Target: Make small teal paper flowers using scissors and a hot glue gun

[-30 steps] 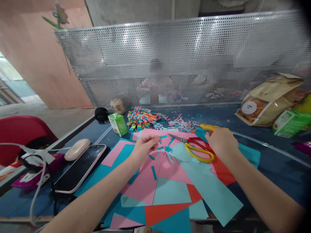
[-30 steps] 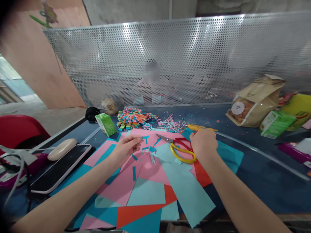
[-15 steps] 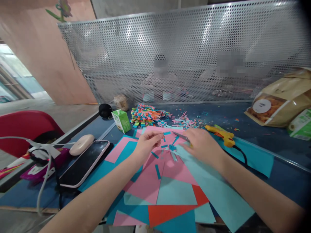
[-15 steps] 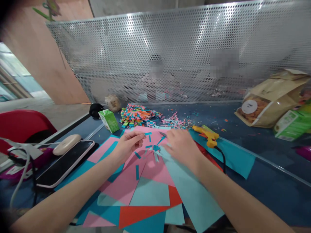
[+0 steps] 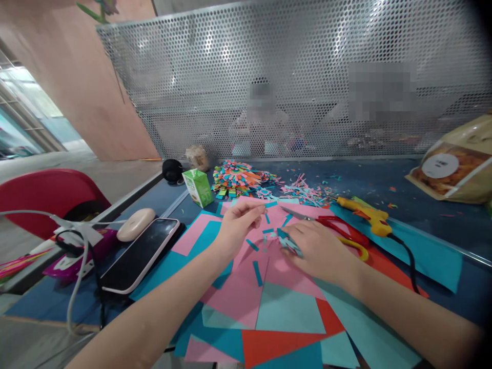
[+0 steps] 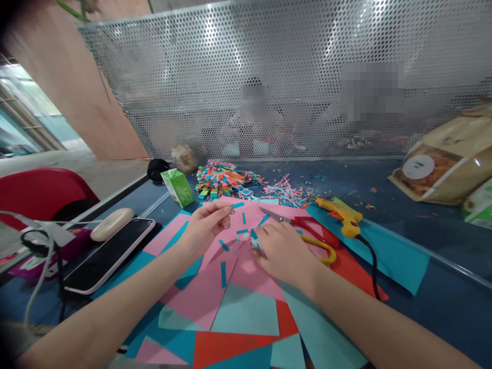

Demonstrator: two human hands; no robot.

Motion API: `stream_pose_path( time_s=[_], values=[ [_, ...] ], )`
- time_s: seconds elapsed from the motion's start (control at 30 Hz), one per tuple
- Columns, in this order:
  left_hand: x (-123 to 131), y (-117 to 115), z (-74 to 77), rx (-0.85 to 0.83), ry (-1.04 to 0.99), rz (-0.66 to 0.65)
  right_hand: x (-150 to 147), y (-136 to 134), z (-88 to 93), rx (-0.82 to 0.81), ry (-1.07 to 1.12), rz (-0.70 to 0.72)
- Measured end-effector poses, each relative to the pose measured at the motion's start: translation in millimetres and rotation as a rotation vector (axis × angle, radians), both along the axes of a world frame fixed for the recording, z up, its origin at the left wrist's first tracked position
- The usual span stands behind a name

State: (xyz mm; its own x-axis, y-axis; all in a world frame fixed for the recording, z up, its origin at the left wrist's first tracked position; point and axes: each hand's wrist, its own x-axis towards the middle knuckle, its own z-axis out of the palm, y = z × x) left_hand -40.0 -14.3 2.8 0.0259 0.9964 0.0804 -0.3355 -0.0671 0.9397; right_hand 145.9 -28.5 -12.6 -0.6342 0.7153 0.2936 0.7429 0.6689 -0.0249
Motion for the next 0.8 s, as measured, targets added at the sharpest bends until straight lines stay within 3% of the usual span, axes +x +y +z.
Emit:
stream_pose_path(
  time_s=[0.27, 0.43, 0.57, 0.67, 0.8],
  values=[
    [3.3, -6.7, 10.0, 0.149, -0.191, -0.028, -7.1, -0.1, -2.4, 0.05, -0.013, -0.054],
    [2.5, -7.4, 16.8, 0.12, -0.321, 0.012, -8.9, -0.1, -1.4, 0.035, 0.006, -0.068],
    [1.1, -5.5, 14.6, 0.082, -0.303, 0.045, -2.4, 1.5, 3.2, -0.05, 0.151, -0.125],
    [0.9, -5.0, 9.8, 0.109, -0.221, 0.031, 4.8, 6.7, 5.4, -0.179, 0.392, -0.155],
    [0.4, -4.7, 2.8, 0.168, -0.072, 0.033, 12.9, 17.3, 4.8, -0.646, 0.912, -0.195]
  ],
)
